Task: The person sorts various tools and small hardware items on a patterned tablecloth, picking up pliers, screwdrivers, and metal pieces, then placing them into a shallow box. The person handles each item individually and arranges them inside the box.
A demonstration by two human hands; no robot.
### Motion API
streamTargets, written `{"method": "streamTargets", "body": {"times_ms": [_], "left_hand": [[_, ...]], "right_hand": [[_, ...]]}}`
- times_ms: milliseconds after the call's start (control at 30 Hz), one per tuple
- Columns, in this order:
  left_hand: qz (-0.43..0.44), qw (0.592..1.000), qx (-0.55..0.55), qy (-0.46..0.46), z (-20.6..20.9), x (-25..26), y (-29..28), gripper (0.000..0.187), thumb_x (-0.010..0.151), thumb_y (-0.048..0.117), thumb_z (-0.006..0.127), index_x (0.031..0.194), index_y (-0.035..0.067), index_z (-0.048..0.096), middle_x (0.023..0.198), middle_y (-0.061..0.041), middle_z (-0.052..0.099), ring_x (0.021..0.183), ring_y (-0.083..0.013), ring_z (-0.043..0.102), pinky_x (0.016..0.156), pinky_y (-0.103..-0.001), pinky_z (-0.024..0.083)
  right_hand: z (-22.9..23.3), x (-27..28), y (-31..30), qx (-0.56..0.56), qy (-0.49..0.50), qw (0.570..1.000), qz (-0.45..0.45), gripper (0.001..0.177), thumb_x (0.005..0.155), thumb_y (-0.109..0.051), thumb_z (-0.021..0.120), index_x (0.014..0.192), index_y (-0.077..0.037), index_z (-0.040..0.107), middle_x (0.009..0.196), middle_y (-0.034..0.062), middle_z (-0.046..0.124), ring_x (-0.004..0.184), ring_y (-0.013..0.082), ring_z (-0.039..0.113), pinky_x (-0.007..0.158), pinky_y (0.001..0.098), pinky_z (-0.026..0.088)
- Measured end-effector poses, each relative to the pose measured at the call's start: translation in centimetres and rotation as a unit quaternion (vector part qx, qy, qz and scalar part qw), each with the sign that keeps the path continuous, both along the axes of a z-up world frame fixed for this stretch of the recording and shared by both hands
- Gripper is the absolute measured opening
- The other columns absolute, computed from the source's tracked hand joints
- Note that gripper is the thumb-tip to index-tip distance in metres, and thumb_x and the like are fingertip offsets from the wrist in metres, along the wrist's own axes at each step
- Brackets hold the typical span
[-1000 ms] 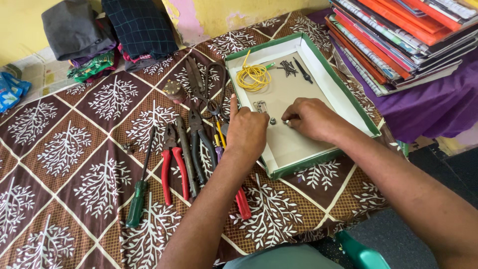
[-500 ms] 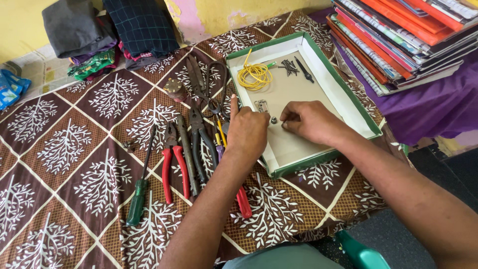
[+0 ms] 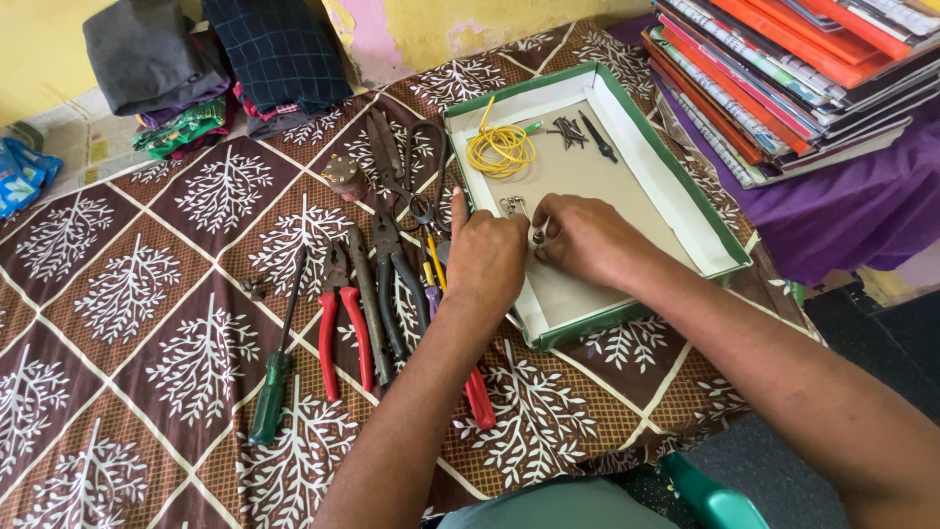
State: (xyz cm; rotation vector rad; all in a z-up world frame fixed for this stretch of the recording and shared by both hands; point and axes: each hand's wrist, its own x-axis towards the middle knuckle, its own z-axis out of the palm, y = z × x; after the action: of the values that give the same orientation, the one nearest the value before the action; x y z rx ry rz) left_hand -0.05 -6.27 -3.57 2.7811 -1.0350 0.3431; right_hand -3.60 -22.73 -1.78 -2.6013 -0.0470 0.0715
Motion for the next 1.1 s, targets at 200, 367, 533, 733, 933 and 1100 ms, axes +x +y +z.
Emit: {"method": "streamTargets", "body": {"times_ms": [200,367,533,733,933,1100], "left_hand": [[0.018,0.998,0.058,-0.003,0.8,-0.2,-0.2,0.010,0.086,0.011,0.064,0.092,0.009,0.072,0.080,-0.012,0.072,0.100,-0.0283,0.067,0.124,-0.058,0.012],[0.024,0.991,0.131,0.013,1.6,0.2,-0.4,0.014,0.089,0.012,0.063,0.091,0.011,0.077,0.085,-0.012,0.075,0.107,-0.0282,0.065,0.125,-0.058,0.009],[0.025,0.990,0.138,0.027,1.7,0.6,-0.4,0.016,0.086,0.010,0.063,0.090,0.012,0.079,0.086,-0.012,0.075,0.107,-0.0275,0.065,0.125,-0.058,0.009],[0.034,0.990,0.132,0.017,1.4,0.8,-0.2,0.017,0.087,0.010,0.064,0.091,0.010,0.080,0.090,-0.010,0.075,0.108,-0.0273,0.065,0.125,-0.058,0.010],[0.040,0.987,0.153,0.029,1.5,0.8,-0.3,0.017,0.088,0.012,0.064,0.094,0.010,0.079,0.092,-0.011,0.075,0.110,-0.0271,0.064,0.125,-0.058,0.009],[0.033,0.991,0.124,0.024,1.4,0.8,-0.1,0.017,0.087,0.011,0.063,0.093,0.009,0.079,0.092,-0.011,0.075,0.109,-0.0274,0.065,0.125,-0.059,0.011]], "right_hand": [[-2.1,0.8,-1.5,0.031,0.024,0.999,-0.013,0.053,0.074,-0.017,0.083,0.124,-0.006,0.071,0.091,0.0135,0.077,0.082,0.0267,0.076,0.082,0.0372,0.060],[-3.6,1.7,-1.4,0.008,-0.014,1.000,-0.018,0.033,0.082,-0.017,0.076,0.114,-0.007,0.077,0.095,0.0188,0.076,0.083,0.0300,0.076,0.084,0.0387,0.060],[-3.7,2.5,-1.1,0.010,-0.017,1.000,-0.004,0.028,0.083,-0.015,0.074,0.110,-0.011,0.079,0.099,0.0172,0.077,0.089,0.0300,0.076,0.087,0.0384,0.059],[-3.3,3.3,-0.6,0.025,0.007,1.000,0.002,0.029,0.084,-0.016,0.073,0.113,-0.014,0.079,0.103,0.0154,0.077,0.093,0.0275,0.076,0.088,0.0370,0.059],[-3.0,3.6,-0.3,0.035,0.023,0.999,-0.009,0.030,0.085,-0.017,0.073,0.114,-0.013,0.078,0.104,0.0142,0.078,0.093,0.0254,0.076,0.089,0.0352,0.059],[-2.7,2.7,-0.6,0.015,0.034,0.999,-0.009,0.029,0.089,-0.017,0.069,0.116,-0.016,0.078,0.099,0.0148,0.078,0.088,0.0264,0.076,0.087,0.0368,0.059]]}}
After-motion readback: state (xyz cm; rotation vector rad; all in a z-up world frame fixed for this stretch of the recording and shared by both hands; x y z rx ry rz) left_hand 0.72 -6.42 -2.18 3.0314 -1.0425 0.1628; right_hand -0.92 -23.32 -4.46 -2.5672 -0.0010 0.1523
